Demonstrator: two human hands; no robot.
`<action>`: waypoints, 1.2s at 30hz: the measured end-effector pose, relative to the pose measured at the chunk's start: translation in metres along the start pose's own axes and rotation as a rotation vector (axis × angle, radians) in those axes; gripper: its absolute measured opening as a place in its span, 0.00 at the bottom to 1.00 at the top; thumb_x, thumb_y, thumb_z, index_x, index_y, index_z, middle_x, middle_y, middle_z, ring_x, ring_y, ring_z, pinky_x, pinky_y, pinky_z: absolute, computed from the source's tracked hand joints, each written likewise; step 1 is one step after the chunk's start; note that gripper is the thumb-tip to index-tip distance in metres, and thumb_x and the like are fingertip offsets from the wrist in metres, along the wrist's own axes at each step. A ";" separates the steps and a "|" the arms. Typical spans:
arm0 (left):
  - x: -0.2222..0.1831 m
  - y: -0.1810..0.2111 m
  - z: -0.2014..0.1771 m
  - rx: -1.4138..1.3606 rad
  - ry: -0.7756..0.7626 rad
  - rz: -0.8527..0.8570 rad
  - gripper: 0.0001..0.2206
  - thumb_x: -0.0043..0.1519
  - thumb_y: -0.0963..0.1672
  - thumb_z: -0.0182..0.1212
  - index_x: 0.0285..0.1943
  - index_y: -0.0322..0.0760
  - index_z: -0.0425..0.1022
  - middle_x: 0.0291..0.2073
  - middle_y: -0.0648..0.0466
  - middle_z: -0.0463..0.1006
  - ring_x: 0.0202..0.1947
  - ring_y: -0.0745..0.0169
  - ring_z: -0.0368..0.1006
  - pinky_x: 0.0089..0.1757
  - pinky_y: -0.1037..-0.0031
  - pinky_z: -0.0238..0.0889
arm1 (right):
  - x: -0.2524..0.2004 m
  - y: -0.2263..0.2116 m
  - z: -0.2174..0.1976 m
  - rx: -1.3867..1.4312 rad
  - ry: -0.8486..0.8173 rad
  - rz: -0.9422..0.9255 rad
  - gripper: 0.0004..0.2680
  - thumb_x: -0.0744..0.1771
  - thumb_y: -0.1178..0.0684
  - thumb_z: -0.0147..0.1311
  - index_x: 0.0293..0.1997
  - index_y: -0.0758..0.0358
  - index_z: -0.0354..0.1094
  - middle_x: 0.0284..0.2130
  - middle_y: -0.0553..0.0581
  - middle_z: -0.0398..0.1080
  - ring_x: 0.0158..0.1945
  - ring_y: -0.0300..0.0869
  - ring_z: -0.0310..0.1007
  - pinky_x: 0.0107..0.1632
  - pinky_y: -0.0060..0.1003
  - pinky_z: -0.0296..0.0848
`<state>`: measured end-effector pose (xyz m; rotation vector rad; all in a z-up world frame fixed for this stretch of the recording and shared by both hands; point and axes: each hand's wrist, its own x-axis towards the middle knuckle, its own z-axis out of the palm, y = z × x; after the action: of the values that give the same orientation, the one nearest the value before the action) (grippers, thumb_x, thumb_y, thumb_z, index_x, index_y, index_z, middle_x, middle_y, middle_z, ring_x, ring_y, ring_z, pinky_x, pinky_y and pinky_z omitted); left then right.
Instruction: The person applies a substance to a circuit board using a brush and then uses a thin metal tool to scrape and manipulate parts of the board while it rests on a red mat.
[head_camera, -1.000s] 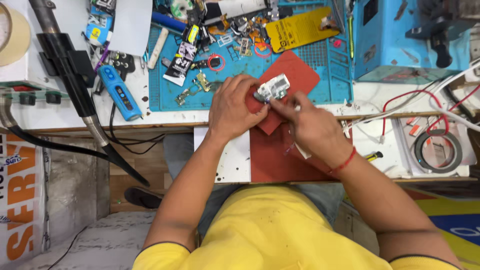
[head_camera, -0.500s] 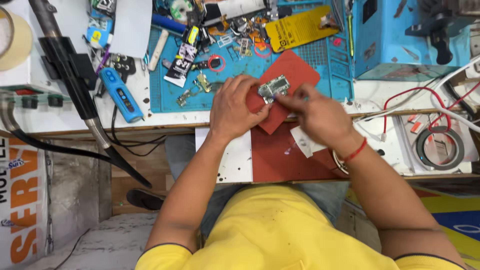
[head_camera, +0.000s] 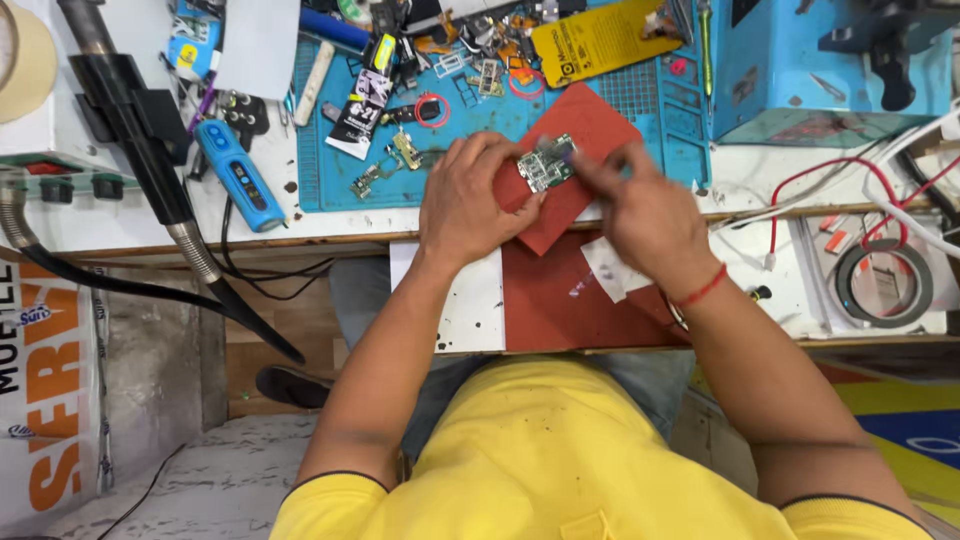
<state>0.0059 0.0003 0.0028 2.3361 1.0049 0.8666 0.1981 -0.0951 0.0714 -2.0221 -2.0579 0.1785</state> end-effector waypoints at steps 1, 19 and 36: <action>0.000 0.000 0.001 -0.009 0.004 0.020 0.22 0.51 0.49 0.76 0.51 0.36 0.79 0.49 0.53 0.75 0.51 0.50 0.71 0.50 0.59 0.66 | -0.002 0.001 0.001 0.026 0.013 -0.027 0.21 0.65 0.62 0.51 0.67 0.46 0.69 0.46 0.58 0.68 0.34 0.58 0.75 0.36 0.51 0.74; -0.001 0.001 -0.005 -0.029 0.010 0.029 0.20 0.43 0.49 0.78 0.40 0.38 0.75 0.48 0.53 0.74 0.50 0.50 0.71 0.50 0.60 0.65 | -0.044 0.009 0.034 0.202 0.045 -0.015 0.19 0.66 0.63 0.52 0.66 0.55 0.68 0.43 0.64 0.67 0.39 0.59 0.74 0.40 0.51 0.74; -0.012 0.002 0.001 0.051 0.057 0.106 0.20 0.54 0.49 0.76 0.48 0.35 0.77 0.51 0.52 0.75 0.50 0.49 0.70 0.50 0.60 0.65 | -0.035 0.023 0.027 0.200 0.097 -0.058 0.21 0.66 0.67 0.52 0.69 0.61 0.67 0.43 0.65 0.66 0.40 0.58 0.71 0.43 0.50 0.73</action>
<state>0.0009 -0.0104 -0.0017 2.4390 0.9430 0.9634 0.2134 -0.1264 0.0358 -1.8148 -1.9530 0.2586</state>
